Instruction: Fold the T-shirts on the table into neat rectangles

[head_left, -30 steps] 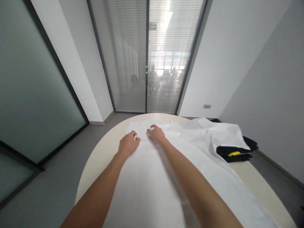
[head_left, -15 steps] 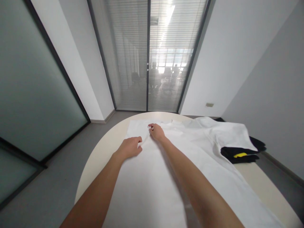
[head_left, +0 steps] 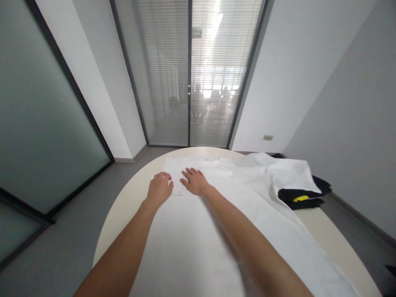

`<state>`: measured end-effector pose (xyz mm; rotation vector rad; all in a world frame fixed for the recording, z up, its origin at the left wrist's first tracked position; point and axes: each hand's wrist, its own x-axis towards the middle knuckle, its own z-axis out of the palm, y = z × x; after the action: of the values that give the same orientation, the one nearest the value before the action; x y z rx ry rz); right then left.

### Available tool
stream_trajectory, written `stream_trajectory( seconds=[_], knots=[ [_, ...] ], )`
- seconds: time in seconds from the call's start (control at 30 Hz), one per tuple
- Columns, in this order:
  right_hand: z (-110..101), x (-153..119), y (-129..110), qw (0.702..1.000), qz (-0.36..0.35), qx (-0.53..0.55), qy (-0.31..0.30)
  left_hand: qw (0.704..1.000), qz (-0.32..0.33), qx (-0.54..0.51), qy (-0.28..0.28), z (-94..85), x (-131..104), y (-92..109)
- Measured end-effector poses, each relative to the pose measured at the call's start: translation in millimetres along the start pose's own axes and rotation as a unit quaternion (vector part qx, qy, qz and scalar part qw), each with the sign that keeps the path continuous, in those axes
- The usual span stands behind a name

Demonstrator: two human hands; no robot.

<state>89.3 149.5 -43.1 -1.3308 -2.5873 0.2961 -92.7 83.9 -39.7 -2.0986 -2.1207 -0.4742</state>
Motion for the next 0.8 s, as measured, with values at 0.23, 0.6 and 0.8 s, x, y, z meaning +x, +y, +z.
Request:
stream_trajectory(
  seconds=[0.23, 0.6, 0.8],
  knots=[
    [2.1, -5.1, -0.5, 0.999, 0.039, 0.010, -0.019, 0.996, -0.066, 0.042, -0.036, 20.8, 0.4, -10.4],
    [6.0, 0.3, 9.6, 0.999, 0.042, 0.017, -0.013, 0.995, -0.094, 0.022, -0.032, 18.9, 17.6, -7.9],
    [3.9, -4.8, 8.4, 0.999, 0.014, 0.022, 0.041, 0.971, -0.228, -0.050, -0.056, 6.5, 35.4, -19.4]
  ],
)
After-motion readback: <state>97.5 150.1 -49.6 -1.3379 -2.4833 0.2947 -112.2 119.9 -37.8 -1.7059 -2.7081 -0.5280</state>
